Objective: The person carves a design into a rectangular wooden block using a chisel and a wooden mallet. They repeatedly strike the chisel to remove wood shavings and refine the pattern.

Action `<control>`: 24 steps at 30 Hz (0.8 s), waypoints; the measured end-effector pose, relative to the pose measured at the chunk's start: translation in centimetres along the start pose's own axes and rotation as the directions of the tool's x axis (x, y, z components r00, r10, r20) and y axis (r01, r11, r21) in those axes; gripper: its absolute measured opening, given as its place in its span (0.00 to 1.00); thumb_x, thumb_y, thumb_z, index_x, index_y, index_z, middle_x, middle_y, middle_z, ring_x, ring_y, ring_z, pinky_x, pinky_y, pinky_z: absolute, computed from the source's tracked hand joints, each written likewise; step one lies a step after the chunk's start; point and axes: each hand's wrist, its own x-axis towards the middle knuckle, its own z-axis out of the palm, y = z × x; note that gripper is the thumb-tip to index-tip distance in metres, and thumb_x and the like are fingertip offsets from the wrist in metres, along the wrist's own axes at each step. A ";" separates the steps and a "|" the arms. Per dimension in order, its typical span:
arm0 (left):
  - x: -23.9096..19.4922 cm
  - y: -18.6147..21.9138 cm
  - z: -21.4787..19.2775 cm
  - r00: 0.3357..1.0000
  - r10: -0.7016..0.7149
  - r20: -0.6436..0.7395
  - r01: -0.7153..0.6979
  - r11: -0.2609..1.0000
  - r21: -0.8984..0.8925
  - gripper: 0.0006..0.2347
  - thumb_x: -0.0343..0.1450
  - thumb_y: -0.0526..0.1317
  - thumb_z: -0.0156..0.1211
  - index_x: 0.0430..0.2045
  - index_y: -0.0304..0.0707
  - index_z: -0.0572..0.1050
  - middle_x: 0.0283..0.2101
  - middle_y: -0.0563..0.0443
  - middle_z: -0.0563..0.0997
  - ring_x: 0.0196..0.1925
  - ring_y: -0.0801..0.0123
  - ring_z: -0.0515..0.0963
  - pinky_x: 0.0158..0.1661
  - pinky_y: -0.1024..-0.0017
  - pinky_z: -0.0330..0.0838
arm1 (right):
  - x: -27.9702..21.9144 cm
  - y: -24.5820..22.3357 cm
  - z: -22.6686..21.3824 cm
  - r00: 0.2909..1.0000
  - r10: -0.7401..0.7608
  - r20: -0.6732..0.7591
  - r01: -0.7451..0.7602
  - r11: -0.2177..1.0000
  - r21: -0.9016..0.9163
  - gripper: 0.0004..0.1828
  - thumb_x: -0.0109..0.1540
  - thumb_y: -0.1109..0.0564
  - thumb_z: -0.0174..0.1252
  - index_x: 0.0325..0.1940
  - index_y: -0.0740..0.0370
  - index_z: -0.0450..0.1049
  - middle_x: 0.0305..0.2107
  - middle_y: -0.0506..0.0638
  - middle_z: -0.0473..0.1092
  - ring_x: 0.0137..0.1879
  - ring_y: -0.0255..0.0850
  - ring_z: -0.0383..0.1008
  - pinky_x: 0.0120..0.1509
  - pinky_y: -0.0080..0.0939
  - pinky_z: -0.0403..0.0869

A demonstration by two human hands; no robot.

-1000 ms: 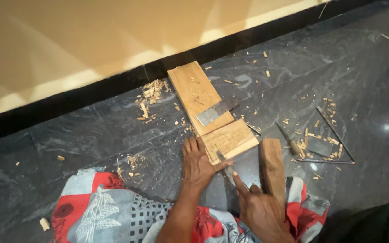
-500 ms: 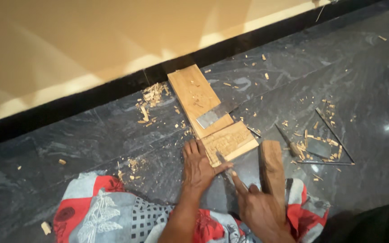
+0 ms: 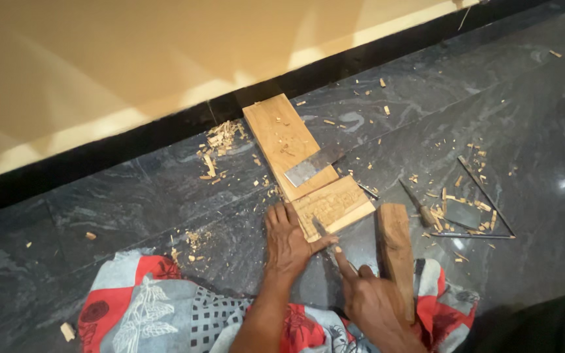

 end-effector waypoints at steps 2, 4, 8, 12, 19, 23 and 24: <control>-1.0 0.0 0.3 0.999 -0.009 0.039 0.008 1.000 0.012 0.53 0.53 0.73 0.66 0.53 0.12 0.64 0.49 0.27 0.69 0.54 0.39 0.66 0.60 0.47 0.59 | -0.7 0.2 0.0 0.999 -0.036 -0.032 0.037 0.999 0.020 0.32 0.58 0.57 0.55 0.69 0.49 0.67 0.27 0.59 0.73 0.24 0.56 0.76 0.29 0.55 0.75; -1.5 0.3 0.3 0.999 0.030 -0.013 -0.030 1.000 0.004 0.53 0.52 0.72 0.67 0.54 0.12 0.64 0.49 0.27 0.69 0.54 0.39 0.66 0.59 0.46 0.59 | -1.5 0.2 -0.4 1.000 -0.021 -0.014 0.021 1.000 0.019 0.31 0.59 0.56 0.55 0.69 0.48 0.68 0.27 0.59 0.73 0.25 0.56 0.76 0.30 0.55 0.75; -0.1 -0.1 -0.1 1.000 0.024 -0.013 -0.024 0.999 0.035 0.53 0.52 0.73 0.68 0.51 0.12 0.64 0.48 0.26 0.69 0.53 0.39 0.66 0.58 0.45 0.59 | -0.3 0.1 0.1 1.000 -0.007 -0.009 0.007 1.000 0.021 0.33 0.58 0.55 0.56 0.69 0.46 0.68 0.27 0.58 0.74 0.24 0.57 0.75 0.30 0.56 0.74; 0.1 0.5 0.2 1.000 -0.008 0.012 0.008 1.000 0.011 0.52 0.52 0.72 0.67 0.53 0.14 0.64 0.49 0.28 0.70 0.54 0.39 0.66 0.59 0.46 0.60 | -0.7 0.9 0.9 1.000 0.002 -0.012 -0.001 1.000 0.010 0.30 0.61 0.53 0.55 0.70 0.45 0.68 0.28 0.60 0.73 0.23 0.57 0.75 0.29 0.56 0.74; -0.7 0.6 -0.1 1.000 -0.006 0.015 0.006 1.000 0.004 0.53 0.51 0.72 0.67 0.51 0.12 0.64 0.49 0.27 0.69 0.53 0.39 0.67 0.55 0.46 0.60 | -0.7 0.6 0.3 0.999 -0.005 -0.032 0.006 0.999 0.037 0.33 0.59 0.55 0.55 0.70 0.44 0.68 0.26 0.59 0.74 0.24 0.57 0.75 0.29 0.57 0.74; 0.1 0.0 -0.1 0.999 0.031 -0.014 -0.030 0.998 0.054 0.53 0.52 0.72 0.67 0.52 0.11 0.65 0.49 0.27 0.70 0.54 0.39 0.67 0.59 0.46 0.59 | -0.2 0.3 0.7 1.000 0.007 -0.007 -0.007 1.000 0.018 0.34 0.59 0.55 0.55 0.71 0.44 0.68 0.28 0.60 0.74 0.25 0.58 0.76 0.31 0.57 0.74; 0.0 -0.2 0.0 1.000 0.017 0.005 -0.017 0.999 0.046 0.52 0.52 0.72 0.66 0.52 0.12 0.65 0.49 0.27 0.70 0.54 0.40 0.67 0.59 0.46 0.59 | -0.1 0.2 1.0 1.000 0.022 -0.004 -0.022 1.000 0.006 0.34 0.60 0.55 0.55 0.72 0.45 0.67 0.29 0.61 0.74 0.25 0.59 0.75 0.31 0.58 0.74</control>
